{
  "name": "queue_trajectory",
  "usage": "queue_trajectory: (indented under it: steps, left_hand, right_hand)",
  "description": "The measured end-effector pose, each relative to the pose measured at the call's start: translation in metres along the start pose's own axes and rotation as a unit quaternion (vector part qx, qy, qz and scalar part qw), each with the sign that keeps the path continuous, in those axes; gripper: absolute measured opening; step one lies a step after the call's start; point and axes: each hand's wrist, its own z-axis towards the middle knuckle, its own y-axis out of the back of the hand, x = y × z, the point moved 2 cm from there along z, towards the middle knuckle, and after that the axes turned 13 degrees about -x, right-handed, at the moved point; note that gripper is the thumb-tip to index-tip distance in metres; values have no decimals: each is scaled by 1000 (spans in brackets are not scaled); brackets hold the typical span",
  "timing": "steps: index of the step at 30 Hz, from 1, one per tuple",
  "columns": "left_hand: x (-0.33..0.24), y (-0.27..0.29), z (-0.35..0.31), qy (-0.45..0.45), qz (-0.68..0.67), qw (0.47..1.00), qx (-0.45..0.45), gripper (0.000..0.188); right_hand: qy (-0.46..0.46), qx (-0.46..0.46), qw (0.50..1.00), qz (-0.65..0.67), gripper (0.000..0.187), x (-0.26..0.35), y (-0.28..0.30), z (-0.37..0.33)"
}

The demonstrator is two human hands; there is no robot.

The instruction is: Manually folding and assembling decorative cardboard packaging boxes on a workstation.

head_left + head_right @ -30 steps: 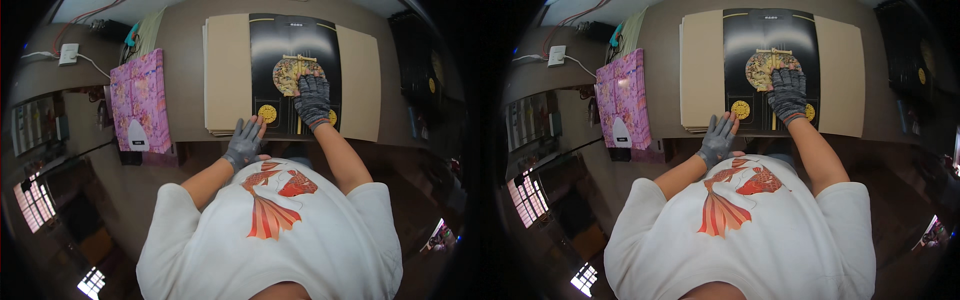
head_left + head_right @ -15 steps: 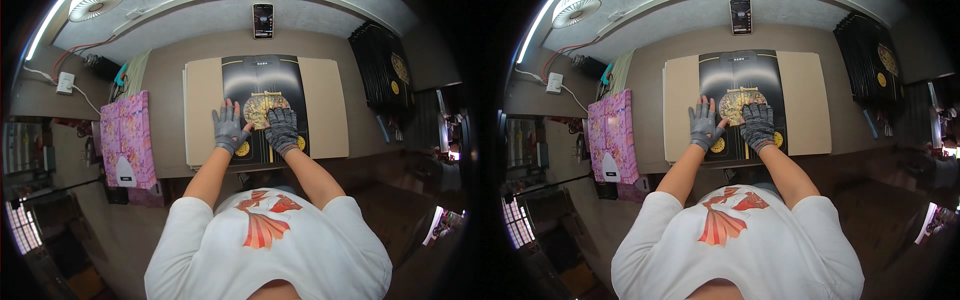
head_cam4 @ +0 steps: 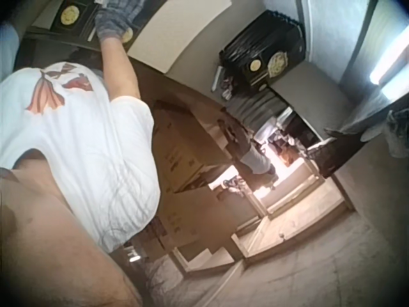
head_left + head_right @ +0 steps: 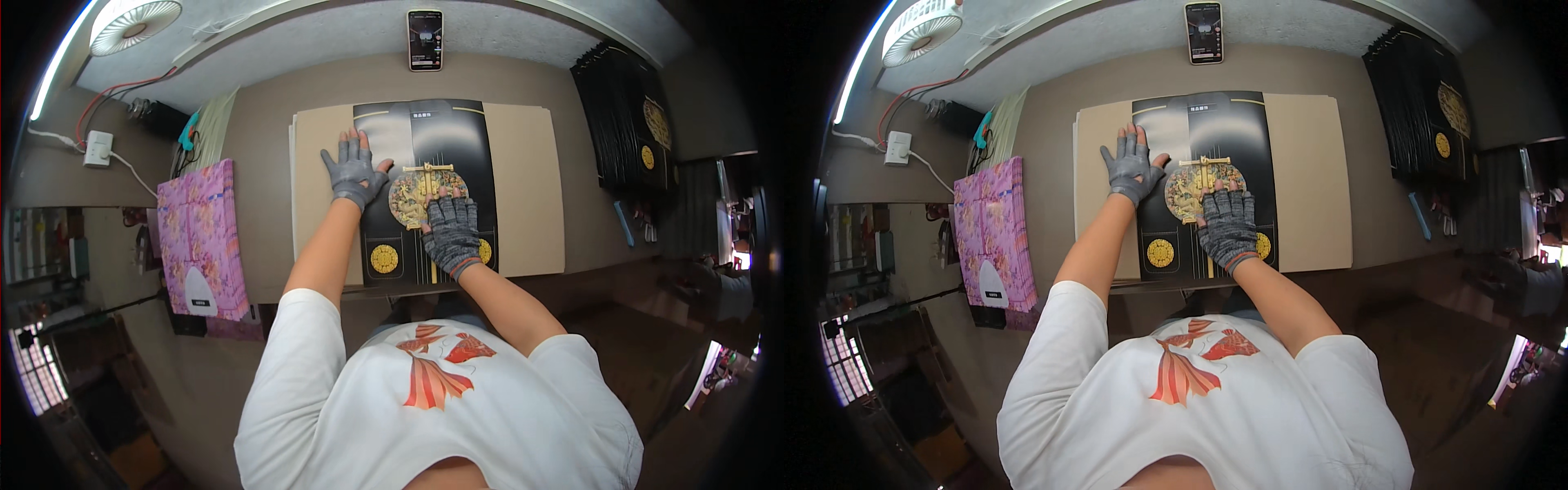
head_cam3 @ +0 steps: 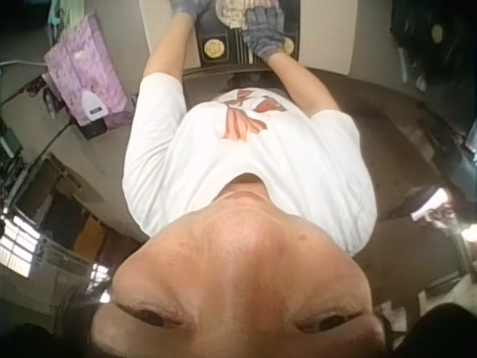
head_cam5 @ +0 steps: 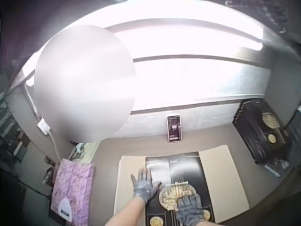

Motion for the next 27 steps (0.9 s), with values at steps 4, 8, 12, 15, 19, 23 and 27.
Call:
queue_trajectory:
  steps: [4, 8, 12, 15, 19, 23, 27]
  left_hand:
    - [-3, 1, 42, 15, -2, 1000, 13, 89]
    - [3, -4, 90, 38, -13, 999, -29, 93]
    - [9, -13, 118, 71, -17, 997, -30, 93]
    - [12, -22, 100, 51, -57, 985, -154, 90]
    - [-5, 1, 17, -150, -56, 978, -136, 86]
    - [5, 21, -120, -264, -164, 947, -84, 91]
    - [28, 16, -208, -260, -178, 948, -41, 96]
  right_hand:
    - [4, -7, 1000, 1, 65, -1, 3, 1]
    - [-1, 4, 1000, 7, 64, 0, 5, 3]
    - [-4, 10, 1000, 12, 63, 3, 6, 4]
    - [-7, 14, 1000, 26, 62, 6, 10, 7]
    - [-5, 12, 1000, 1, 62, 2, 5, 1]
    - [-3, 3, 1000, 1, 60, 0, 1, 0]
    - [-9, 14, 1000, 3, 58, 2, 7, 6]
